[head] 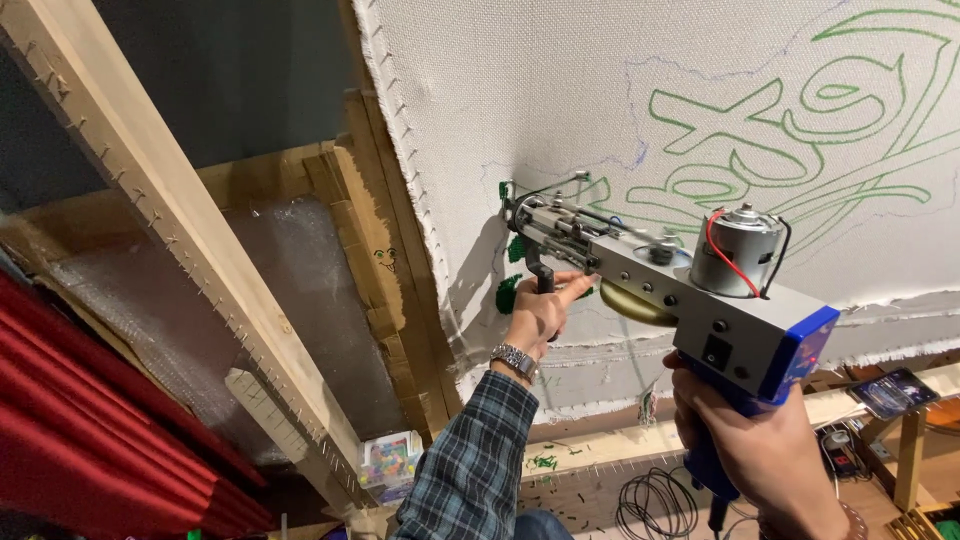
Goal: A person uses a power tufting gun to apply green yarn to a canvas stretched on a frame, occasionally using scissors to trim the yarn.
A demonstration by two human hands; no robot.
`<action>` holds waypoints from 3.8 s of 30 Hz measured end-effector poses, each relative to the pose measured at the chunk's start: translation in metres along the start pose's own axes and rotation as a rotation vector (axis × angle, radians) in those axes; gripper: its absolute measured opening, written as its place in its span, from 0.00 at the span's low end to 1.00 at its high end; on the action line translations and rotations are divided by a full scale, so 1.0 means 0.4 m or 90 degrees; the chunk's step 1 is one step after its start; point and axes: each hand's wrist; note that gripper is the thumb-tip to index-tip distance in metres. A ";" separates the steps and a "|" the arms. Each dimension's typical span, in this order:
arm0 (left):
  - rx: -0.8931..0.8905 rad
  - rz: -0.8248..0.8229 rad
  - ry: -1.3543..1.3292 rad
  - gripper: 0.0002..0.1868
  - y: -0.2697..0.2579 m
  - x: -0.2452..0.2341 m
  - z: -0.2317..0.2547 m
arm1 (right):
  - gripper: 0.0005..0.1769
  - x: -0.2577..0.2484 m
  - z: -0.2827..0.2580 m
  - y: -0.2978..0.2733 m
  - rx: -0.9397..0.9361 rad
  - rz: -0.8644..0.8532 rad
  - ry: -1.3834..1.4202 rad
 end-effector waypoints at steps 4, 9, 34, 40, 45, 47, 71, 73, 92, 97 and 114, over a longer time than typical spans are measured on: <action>0.012 -0.011 -0.021 0.15 -0.013 -0.008 0.046 | 0.12 0.001 0.004 0.010 -0.013 -0.011 0.031; -0.079 -0.002 0.102 0.25 -0.075 -0.011 0.112 | 0.15 0.001 -0.010 -0.001 0.023 -0.012 0.025; 0.010 -0.020 0.032 0.15 -0.036 -0.003 0.088 | 0.11 -0.009 -0.010 0.025 0.015 -0.011 0.014; -0.026 0.009 0.020 0.10 -0.059 0.003 0.136 | 0.12 0.000 -0.029 0.024 -0.023 -0.037 0.022; -0.065 0.013 0.084 0.13 -0.091 0.000 0.164 | 0.14 -0.004 -0.028 0.021 0.055 -0.009 0.016; -0.059 0.012 0.072 0.11 -0.063 0.000 0.140 | 0.13 -0.002 -0.025 0.024 0.056 -0.003 0.013; 0.061 -0.600 -0.044 0.46 -0.105 -0.021 0.125 | 0.21 -0.262 0.071 0.038 0.025 -0.094 0.097; 0.076 -0.622 -0.030 0.48 -0.109 -0.004 0.109 | 0.18 -0.291 0.084 0.037 0.031 -0.083 0.124; 0.069 -0.345 0.011 0.23 -0.272 0.082 -0.030 | 0.26 -0.517 0.200 0.048 0.054 -0.191 0.115; 0.045 -0.232 -0.125 0.23 -0.274 0.074 -0.192 | 0.37 -0.752 0.505 0.184 0.130 -0.608 0.600; 0.081 0.064 -0.155 0.10 -0.361 -0.046 -0.411 | 0.24 -0.412 1.037 0.010 0.240 -0.497 -0.661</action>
Point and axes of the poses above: each hand's wrist, its own y-axis towards the middle knuckle, its own x-axis out of the palm, z = x × y, and after that the axes turned 3 degrees about z, right-handed
